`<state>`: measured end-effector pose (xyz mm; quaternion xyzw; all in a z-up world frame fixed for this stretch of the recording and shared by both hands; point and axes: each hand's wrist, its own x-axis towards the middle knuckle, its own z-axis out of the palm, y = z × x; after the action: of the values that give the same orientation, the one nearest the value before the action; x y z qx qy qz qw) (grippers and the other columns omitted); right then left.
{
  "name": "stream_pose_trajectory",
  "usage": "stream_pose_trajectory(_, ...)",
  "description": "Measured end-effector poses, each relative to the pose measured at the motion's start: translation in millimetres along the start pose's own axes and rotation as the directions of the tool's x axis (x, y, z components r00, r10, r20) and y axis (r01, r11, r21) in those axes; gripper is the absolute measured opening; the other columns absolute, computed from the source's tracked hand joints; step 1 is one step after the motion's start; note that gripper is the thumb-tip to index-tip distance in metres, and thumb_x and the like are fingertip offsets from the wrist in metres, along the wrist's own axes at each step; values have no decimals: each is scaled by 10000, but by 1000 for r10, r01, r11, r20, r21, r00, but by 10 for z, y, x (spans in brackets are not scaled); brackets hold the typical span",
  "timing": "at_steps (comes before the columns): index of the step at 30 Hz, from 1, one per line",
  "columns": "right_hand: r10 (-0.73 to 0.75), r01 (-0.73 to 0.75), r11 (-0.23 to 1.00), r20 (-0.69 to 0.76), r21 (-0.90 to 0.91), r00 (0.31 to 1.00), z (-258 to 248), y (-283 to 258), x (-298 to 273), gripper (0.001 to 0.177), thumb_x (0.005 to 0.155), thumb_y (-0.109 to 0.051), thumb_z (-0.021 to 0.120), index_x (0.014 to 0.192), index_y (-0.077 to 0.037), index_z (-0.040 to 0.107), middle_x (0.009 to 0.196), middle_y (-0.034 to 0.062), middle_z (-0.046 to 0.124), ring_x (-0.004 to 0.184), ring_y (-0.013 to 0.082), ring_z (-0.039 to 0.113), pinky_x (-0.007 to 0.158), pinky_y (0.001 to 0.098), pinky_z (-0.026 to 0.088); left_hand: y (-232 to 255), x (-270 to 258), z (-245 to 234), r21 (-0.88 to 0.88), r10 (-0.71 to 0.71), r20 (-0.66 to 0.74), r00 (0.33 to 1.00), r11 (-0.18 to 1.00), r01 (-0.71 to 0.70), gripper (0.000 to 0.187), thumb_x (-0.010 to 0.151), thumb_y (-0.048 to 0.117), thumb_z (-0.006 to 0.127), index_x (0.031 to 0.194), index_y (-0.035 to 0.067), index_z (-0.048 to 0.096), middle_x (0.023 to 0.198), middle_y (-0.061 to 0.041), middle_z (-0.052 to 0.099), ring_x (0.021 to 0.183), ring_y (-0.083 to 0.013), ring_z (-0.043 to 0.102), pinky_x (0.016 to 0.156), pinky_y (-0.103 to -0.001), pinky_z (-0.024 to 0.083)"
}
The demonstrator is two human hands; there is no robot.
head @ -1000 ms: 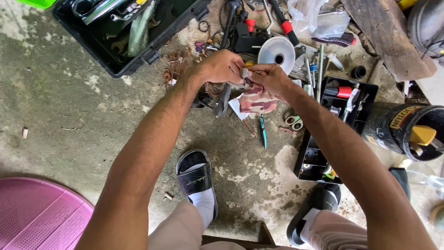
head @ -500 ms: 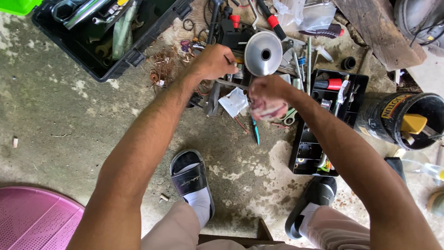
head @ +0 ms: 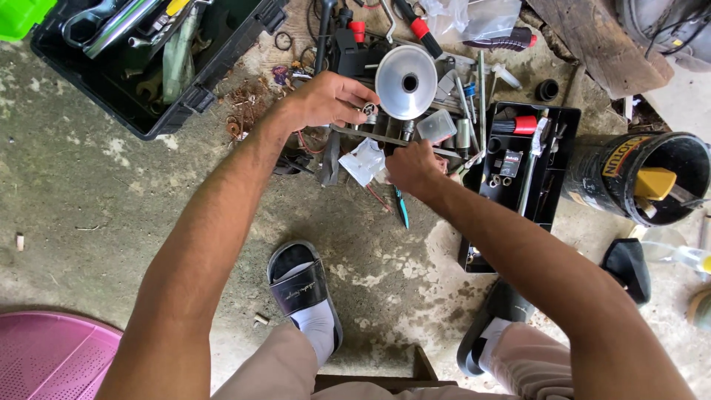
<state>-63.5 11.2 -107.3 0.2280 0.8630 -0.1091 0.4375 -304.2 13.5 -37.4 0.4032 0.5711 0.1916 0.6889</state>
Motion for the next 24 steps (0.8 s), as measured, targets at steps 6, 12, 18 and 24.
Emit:
stream_pose_trajectory(6, 65, -67, 991, 15, 114, 998, 17, -68, 87, 241, 1054, -218, 532, 998, -93, 730, 865, 51, 750, 782, 242, 715, 645, 402, 588, -103, 40, -29, -93, 45, 39, 998, 995, -41, 380, 828, 116, 772, 1203, 127, 719, 1080, -23, 797, 923, -120, 750, 816, -318, 626)
stream_pose_trajectory(12, 169, -188, 940, 91, 283, 981, 30, -165, 5, 185, 1044, -118, 549, 1012, -4, 691, 841, 81, 718, 691, 262, 714, 576, 407, 616, -115, 53, -30, -48, 22, -1, 1000, 999, -22, 310, 845, 105, 795, 1147, 124, 728, 1013, -21, 800, 841, -103, 734, 768, -273, 621)
stream_pose_trajectory(18, 257, -293, 866, 140, 407, 956, 22, -146, -8, 228, 981, -130, 554, 1161, -82, 686, 921, 76, 721, 795, 269, 705, 656, 415, 618, -174, 77, -62, -102, 79, 16, 997, 992, -77, 373, 837, 97, 765, 1205, 95, 706, 1067, -60, 798, 924, -137, 753, 825, -308, 648)
stream_pose_trajectory(24, 43, -80, 735, 71, 673, 997, -82, 148, -176, 320, 1038, -300, 511, 1166, -54, 671, 971, 153, 752, 782, 247, 732, 731, 409, 609, -192, 95, -114, -150, 92, 8, 996, 985, -89, 378, 881, 55, 701, 1259, 63, 682, 1109, -101, 760, 1020, -184, 745, 951, -327, 636)
